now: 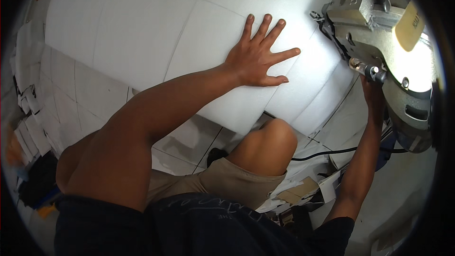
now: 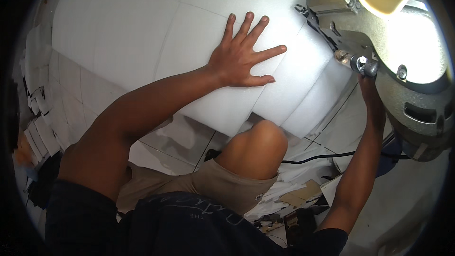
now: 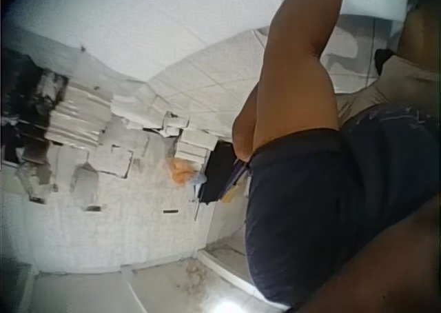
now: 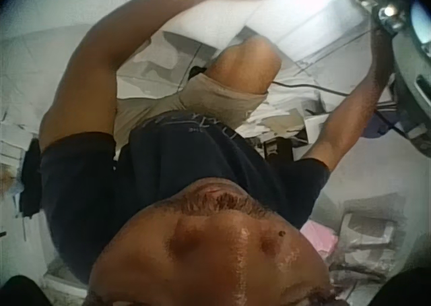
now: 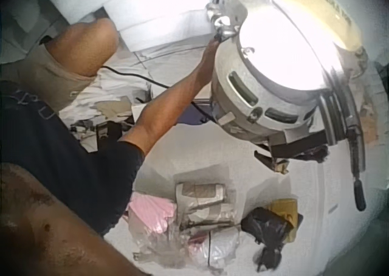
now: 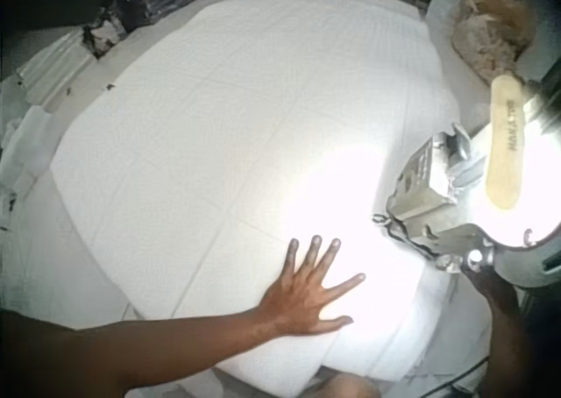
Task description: The person uses a vertical cutting machine to cut through a stack of white foam sheets. They guide the machine along the foam by hand, making several long cuts to separate strips from the larger sheets.
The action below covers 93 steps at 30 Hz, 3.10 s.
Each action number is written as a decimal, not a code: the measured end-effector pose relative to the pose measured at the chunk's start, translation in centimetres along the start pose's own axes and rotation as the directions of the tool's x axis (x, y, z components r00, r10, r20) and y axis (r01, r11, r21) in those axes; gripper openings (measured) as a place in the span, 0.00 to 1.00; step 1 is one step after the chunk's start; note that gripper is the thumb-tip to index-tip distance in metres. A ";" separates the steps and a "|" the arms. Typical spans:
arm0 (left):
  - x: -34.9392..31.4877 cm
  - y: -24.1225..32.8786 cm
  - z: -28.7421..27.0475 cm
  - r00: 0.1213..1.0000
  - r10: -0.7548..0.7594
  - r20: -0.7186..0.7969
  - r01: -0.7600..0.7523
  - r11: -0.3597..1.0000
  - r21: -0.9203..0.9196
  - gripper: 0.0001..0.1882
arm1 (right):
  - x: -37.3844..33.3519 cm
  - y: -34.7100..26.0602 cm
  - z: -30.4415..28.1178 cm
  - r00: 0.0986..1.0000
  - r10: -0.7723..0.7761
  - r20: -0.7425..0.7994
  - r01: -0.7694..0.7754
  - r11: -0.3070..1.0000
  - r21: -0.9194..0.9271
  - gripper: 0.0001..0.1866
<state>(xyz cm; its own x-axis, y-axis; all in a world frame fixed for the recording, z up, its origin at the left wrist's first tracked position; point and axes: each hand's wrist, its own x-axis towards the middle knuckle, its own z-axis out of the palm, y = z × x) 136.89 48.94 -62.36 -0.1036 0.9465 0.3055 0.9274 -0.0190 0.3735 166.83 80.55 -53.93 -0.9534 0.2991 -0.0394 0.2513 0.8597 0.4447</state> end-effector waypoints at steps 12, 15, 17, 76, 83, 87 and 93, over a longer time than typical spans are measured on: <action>-0.8 -0.5 0.2 1.000 -0.002 0.008 0.002 0.999 0.054 0.39 | 3.6 -3.9 -3.9 0.977 -0.215 -0.016 0.173 0.825 -0.538 0.24; 0.1 0.2 0.2 1.000 0.013 -0.003 -0.013 0.998 0.060 0.39 | 2.9 -2.5 -5.2 0.957 -0.284 0.056 0.248 0.706 -0.664 0.22; 0.2 0.3 0.6 1.000 0.025 -0.010 -0.024 0.998 0.064 0.39 | 3.4 -3.4 -4.6 0.982 -0.155 -0.107 0.083 0.868 -0.489 0.24; -0.1 1.1 -1.5 0.985 0.042 0.165 -0.075 0.978 0.197 0.45 | -11.5 -25.7 -7.3 0.558 0.317 0.767 -0.449 -0.662 0.600 0.55; -0.4 1.4 -1.6 0.978 0.036 0.206 -0.068 0.986 0.149 0.43 | -10.6 -25.8 -6.4 0.557 0.157 0.815 -0.497 -0.724 0.479 0.62; 0.2 1.2 -1.5 0.980 0.040 0.195 -0.075 0.982 0.174 0.42 | -10.7 -25.4 -8.0 0.535 0.219 0.816 -0.524 -0.672 0.523 0.66; 0.6 1.2 -1.4 0.979 0.067 0.194 -0.091 0.989 0.118 0.43 | -12.2 -25.2 -6.1 0.516 0.402 0.756 -0.383 -0.682 0.623 0.68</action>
<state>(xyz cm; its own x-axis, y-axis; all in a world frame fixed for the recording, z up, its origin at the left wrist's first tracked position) 137.46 49.03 -60.53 0.0301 0.9876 0.1543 0.9688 -0.0668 0.2387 171.06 52.69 -59.20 -0.2642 0.8134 -0.5183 0.2977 -0.4424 -0.8460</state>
